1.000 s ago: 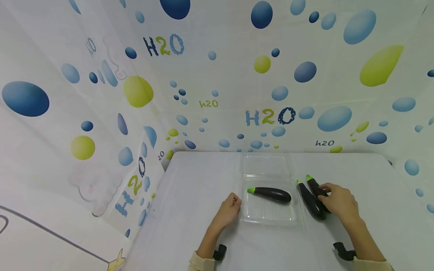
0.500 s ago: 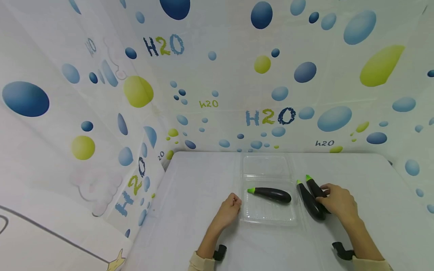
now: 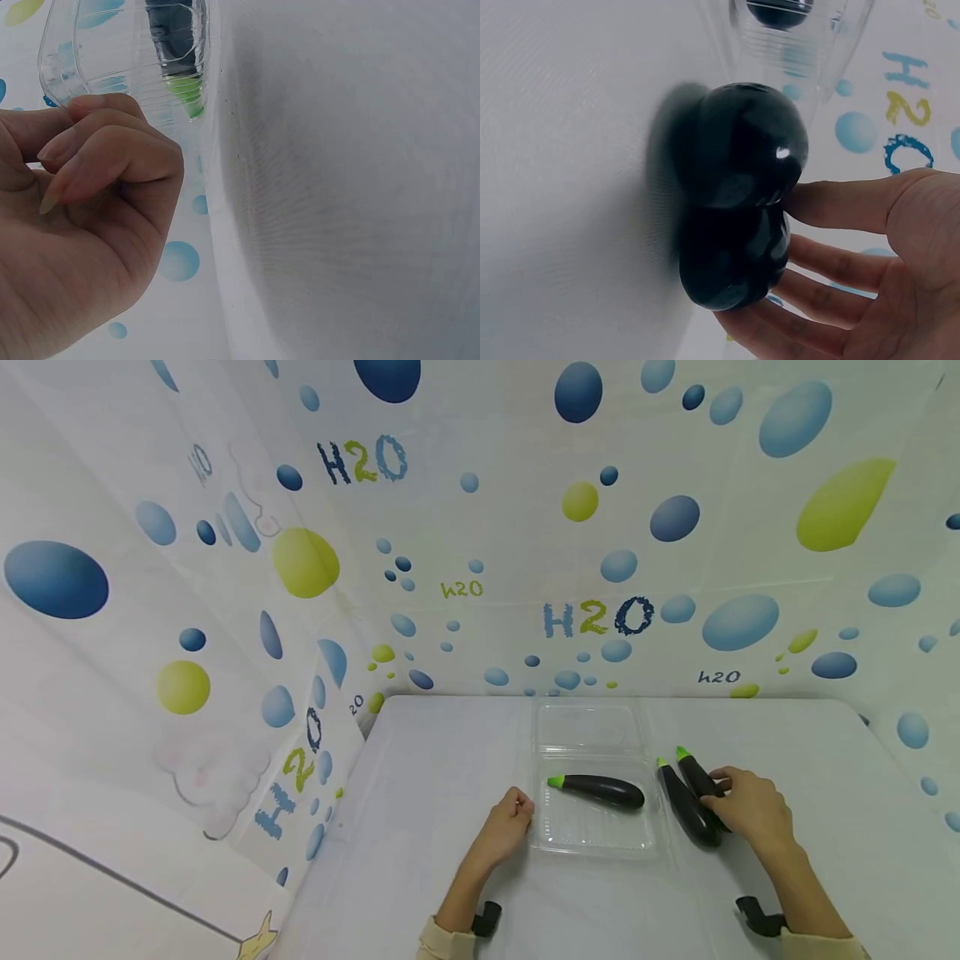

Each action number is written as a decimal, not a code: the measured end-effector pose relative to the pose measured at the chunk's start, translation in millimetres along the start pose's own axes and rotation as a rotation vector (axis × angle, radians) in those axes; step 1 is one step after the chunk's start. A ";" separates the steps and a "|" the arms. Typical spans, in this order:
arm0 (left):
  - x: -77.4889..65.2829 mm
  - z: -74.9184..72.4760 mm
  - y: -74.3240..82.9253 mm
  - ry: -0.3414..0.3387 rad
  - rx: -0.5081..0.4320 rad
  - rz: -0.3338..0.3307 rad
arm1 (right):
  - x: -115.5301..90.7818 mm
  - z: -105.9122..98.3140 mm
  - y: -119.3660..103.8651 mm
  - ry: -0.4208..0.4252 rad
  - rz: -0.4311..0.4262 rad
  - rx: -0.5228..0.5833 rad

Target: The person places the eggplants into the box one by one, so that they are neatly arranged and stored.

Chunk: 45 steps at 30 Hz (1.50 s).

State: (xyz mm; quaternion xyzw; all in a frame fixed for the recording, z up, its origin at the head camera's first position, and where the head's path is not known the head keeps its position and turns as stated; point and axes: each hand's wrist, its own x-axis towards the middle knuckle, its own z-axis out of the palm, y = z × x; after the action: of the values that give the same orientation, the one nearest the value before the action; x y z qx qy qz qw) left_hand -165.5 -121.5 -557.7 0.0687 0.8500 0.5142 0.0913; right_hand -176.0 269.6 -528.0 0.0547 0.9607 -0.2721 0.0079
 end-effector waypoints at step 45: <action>3.4 1.6 0.4 0.000 0.017 -0.011 | 5.8 -33.6 -22.7 0.103 -0.099 0.027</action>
State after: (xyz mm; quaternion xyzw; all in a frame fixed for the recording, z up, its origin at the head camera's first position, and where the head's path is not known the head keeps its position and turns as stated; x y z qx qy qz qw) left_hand -168.5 -119.2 -558.4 0.0648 0.8548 0.5064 0.0935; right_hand -183.8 268.6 -487.7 0.0210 0.9576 -0.2820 -0.0558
